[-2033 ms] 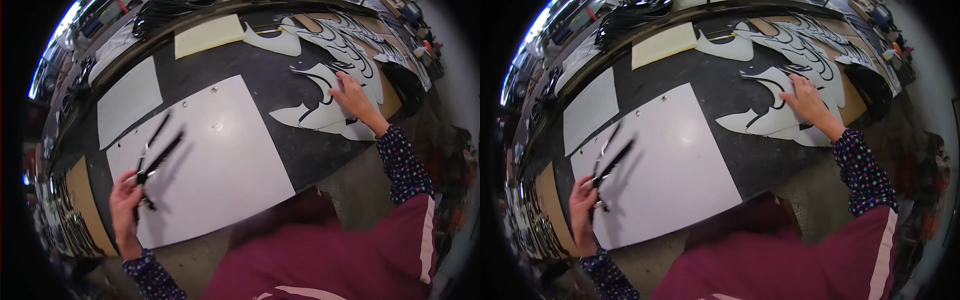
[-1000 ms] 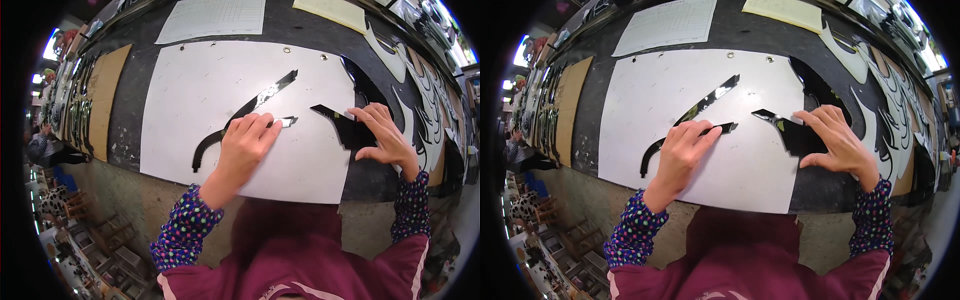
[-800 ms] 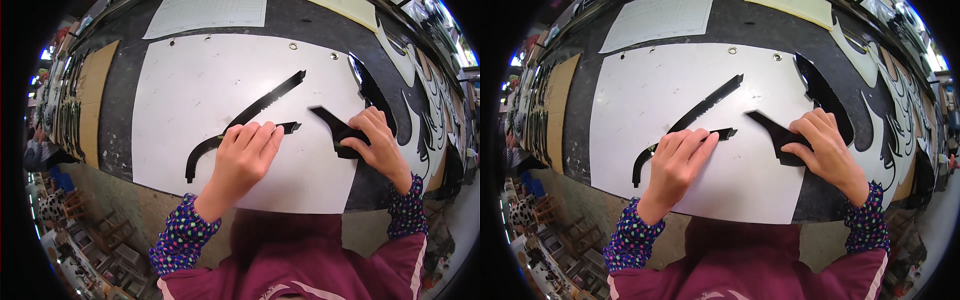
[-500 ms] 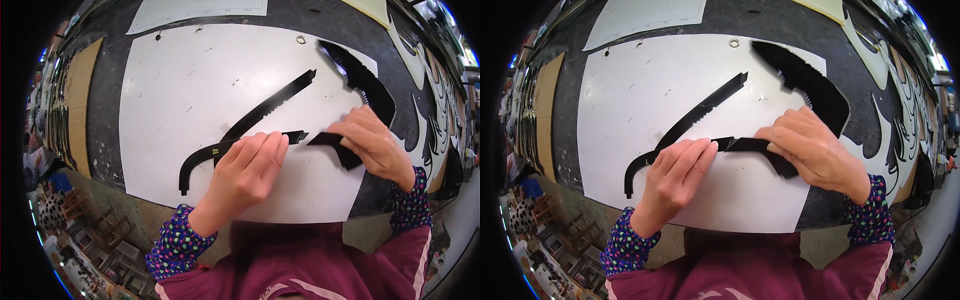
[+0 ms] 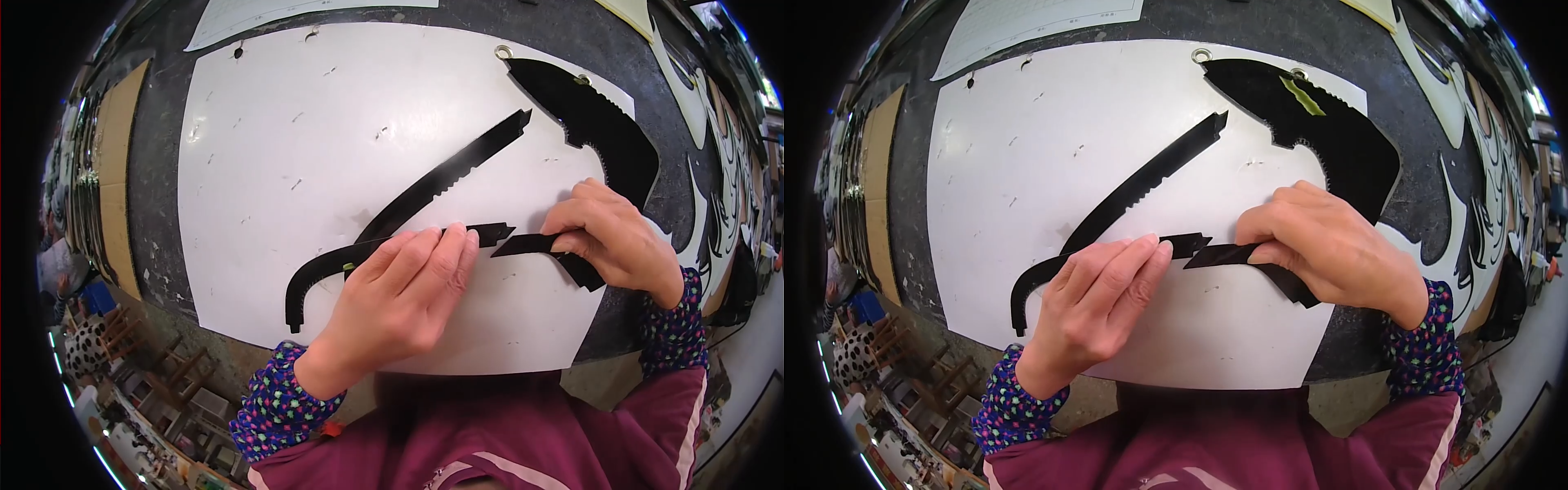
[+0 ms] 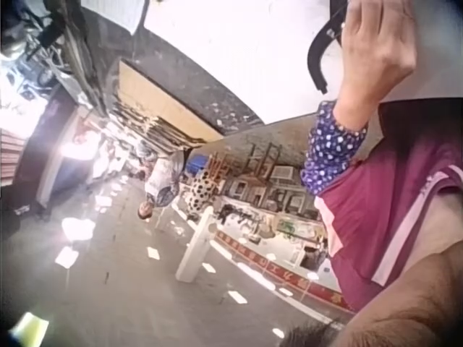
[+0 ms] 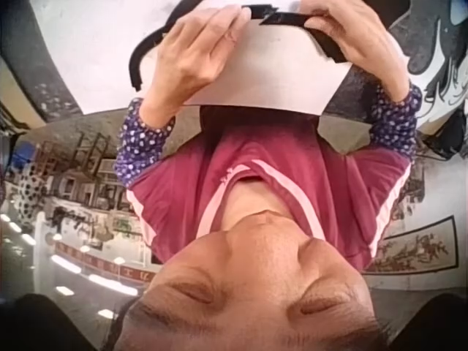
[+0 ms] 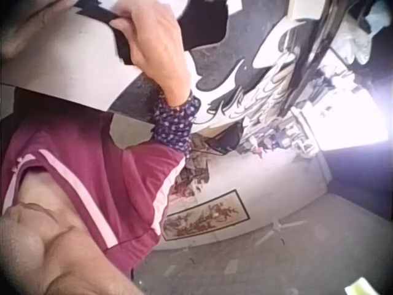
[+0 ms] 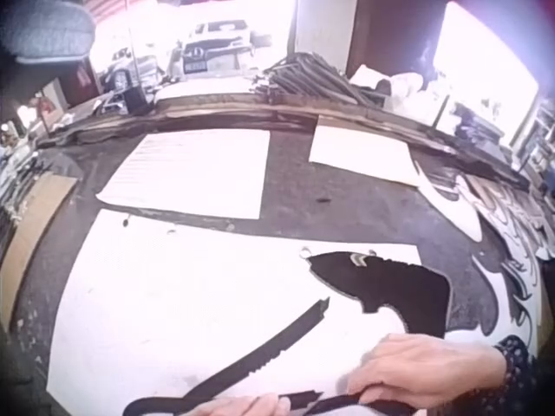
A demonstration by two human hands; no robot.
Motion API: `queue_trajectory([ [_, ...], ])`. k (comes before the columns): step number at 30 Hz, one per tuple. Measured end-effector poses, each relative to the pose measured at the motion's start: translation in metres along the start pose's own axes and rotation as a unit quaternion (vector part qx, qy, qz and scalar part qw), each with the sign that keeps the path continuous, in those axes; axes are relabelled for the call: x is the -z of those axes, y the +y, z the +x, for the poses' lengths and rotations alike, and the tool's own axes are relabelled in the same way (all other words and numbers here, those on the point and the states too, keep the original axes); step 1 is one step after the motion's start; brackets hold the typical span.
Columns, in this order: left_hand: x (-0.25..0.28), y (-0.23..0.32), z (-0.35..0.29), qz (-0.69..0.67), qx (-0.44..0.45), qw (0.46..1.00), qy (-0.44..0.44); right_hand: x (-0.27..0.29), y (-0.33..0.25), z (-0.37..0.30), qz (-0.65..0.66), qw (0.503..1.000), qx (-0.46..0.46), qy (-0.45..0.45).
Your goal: Assembling and aligning black shoe components on a template board in a manufacturing facility.
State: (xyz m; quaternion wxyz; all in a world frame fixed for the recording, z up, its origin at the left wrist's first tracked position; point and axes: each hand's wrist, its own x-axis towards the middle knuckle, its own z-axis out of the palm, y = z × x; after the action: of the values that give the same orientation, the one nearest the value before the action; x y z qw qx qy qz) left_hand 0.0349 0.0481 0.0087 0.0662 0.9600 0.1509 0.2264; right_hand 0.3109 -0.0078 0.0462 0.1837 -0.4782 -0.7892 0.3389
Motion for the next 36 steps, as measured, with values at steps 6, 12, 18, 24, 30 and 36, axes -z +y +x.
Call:
queue_trajectory([
  [6,-0.001,-0.001,0.0,0.003,-0.001,1.0,-0.001,0.006,-0.004,-0.006,0.024,0.992,-0.114,0.036],
  [12,0.0,-0.001,0.0,0.002,-0.003,1.0,-0.002,-0.003,-0.012,0.009,0.029,0.991,-0.116,0.064],
  [18,0.0,0.0,0.002,-0.012,0.004,1.0,-0.002,-0.003,-0.015,0.008,-0.009,0.992,-0.115,0.054],
  [24,0.005,0.004,0.005,-0.016,0.026,0.999,-0.013,-0.007,-0.015,0.009,-0.012,0.992,-0.106,0.067],
  [30,0.003,0.0,0.002,-0.004,-0.001,1.0,-0.008,-0.01,-0.015,0.01,-0.025,0.991,-0.106,0.078],
  [36,0.001,-0.001,0.002,-0.01,-0.001,1.0,0.002,-0.008,-0.018,0.01,-0.031,0.99,-0.116,0.078],
])
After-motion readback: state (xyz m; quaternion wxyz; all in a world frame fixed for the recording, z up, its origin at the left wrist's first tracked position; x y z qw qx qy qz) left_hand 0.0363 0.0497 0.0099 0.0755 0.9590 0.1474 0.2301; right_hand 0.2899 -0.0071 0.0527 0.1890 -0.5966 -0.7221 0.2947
